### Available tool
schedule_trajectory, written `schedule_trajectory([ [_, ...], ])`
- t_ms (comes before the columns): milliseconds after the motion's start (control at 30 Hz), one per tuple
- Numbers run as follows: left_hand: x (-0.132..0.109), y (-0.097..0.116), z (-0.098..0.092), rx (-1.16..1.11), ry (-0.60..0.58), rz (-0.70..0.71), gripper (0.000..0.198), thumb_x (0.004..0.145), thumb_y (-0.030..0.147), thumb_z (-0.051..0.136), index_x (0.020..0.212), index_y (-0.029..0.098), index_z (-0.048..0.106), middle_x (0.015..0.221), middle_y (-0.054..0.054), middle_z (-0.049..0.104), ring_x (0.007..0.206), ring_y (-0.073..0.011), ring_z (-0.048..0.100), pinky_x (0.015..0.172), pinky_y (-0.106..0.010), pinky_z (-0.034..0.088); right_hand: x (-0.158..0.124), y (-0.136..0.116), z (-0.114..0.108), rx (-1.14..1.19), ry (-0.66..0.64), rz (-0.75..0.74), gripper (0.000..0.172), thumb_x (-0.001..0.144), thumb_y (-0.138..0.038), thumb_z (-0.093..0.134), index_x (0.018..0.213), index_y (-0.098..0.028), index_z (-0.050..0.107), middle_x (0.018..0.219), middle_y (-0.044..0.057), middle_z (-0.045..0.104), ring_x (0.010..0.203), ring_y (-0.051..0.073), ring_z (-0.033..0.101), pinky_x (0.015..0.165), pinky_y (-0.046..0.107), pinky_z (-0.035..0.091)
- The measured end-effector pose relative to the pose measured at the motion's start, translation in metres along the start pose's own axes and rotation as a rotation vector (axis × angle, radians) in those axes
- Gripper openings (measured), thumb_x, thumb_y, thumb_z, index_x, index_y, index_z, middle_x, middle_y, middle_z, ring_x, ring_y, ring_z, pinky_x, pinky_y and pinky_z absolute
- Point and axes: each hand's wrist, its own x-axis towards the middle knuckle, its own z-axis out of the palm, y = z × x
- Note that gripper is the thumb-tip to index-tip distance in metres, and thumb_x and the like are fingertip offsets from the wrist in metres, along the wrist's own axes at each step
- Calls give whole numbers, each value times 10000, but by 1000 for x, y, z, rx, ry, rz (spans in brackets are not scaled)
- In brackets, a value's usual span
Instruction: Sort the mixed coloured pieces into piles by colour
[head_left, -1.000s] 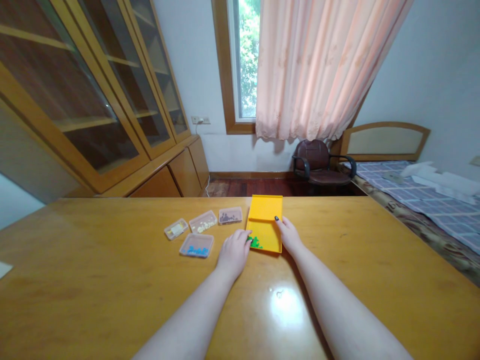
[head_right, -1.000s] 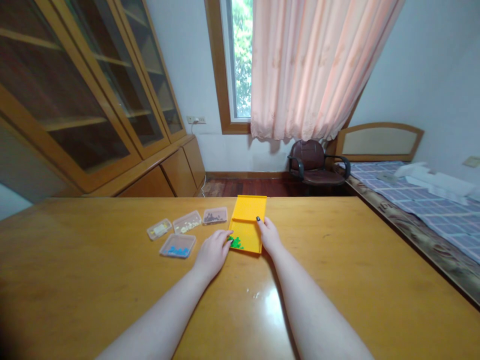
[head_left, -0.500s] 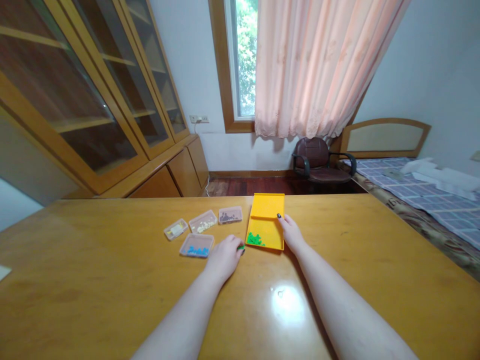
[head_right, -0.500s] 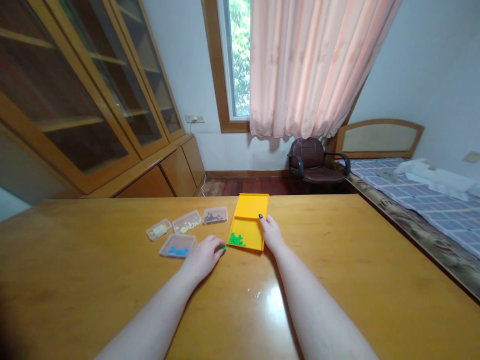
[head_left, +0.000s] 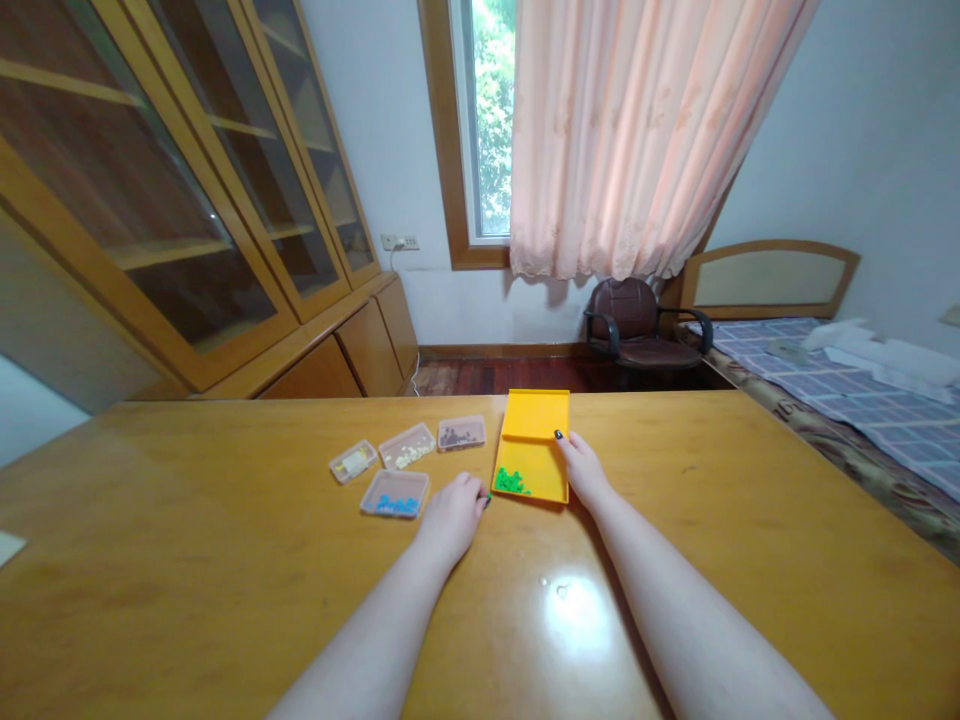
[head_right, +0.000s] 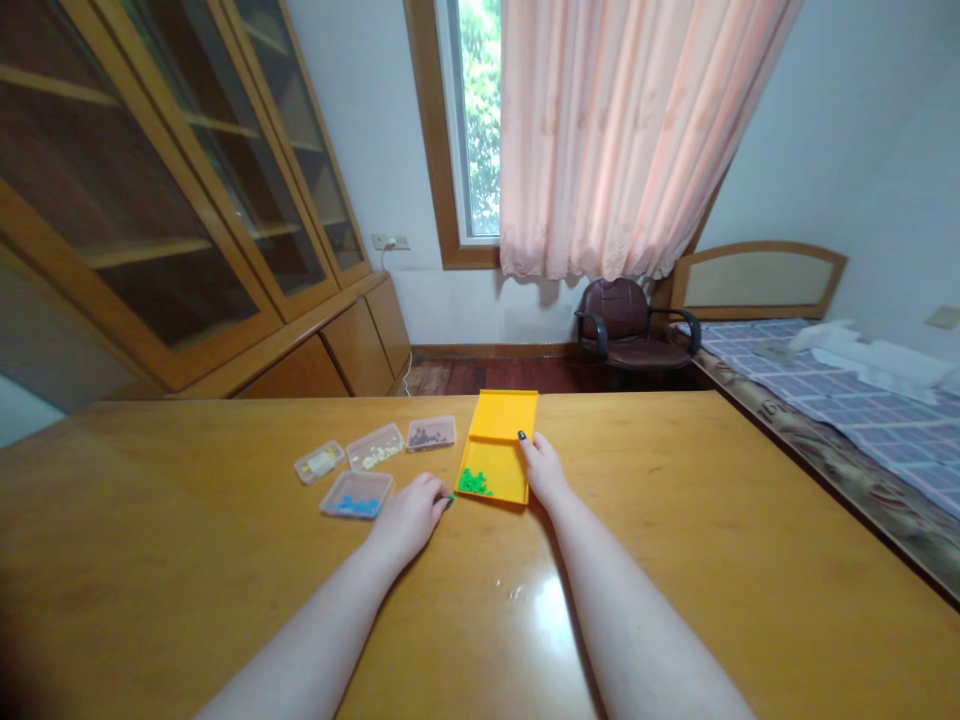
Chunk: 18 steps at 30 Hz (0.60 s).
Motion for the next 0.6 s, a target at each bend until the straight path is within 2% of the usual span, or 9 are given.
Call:
schedule_trajectory([
  [133,1,3,-6,-65,62,-2,126,861,246,493,868,203,611,928,-39,599,845,-155,587,712,-250,415,-1,-1,2,11,4,6,481,616,-594,665,892,-205,612,869,58,717,801,266,655,714,377,512],
  [300,4,14,-6,-222,255,85,155,880,257,470,909,204,613,946,-32,615,895,-155,582,799,-265,439,-5,-4,4,-19,-19,5,458,597,-590,681,839,-207,615,855,52,718,816,274,653,733,383,513],
  [400,7,17,-1,-263,249,129,178,882,268,466,957,215,619,979,-31,619,924,-156,584,826,-269,450,-6,-4,5,-19,-35,9,443,602,-581,684,828,-206,619,854,49,716,819,274,651,733,381,512],
  [533,6,9,0,-268,248,75,305,856,226,493,1156,217,544,1092,-51,598,981,-170,577,860,-287,453,-4,-2,2,2,-19,5,445,620,-566,678,872,-203,624,846,48,714,804,268,652,722,380,515],
  [600,3,3,-4,-267,267,60,288,854,204,481,1132,214,557,1073,-50,601,971,-167,578,867,-289,448,-2,0,1,7,-6,-1,440,625,-560,677,877,-202,625,845,48,713,797,265,653,723,380,513],
])
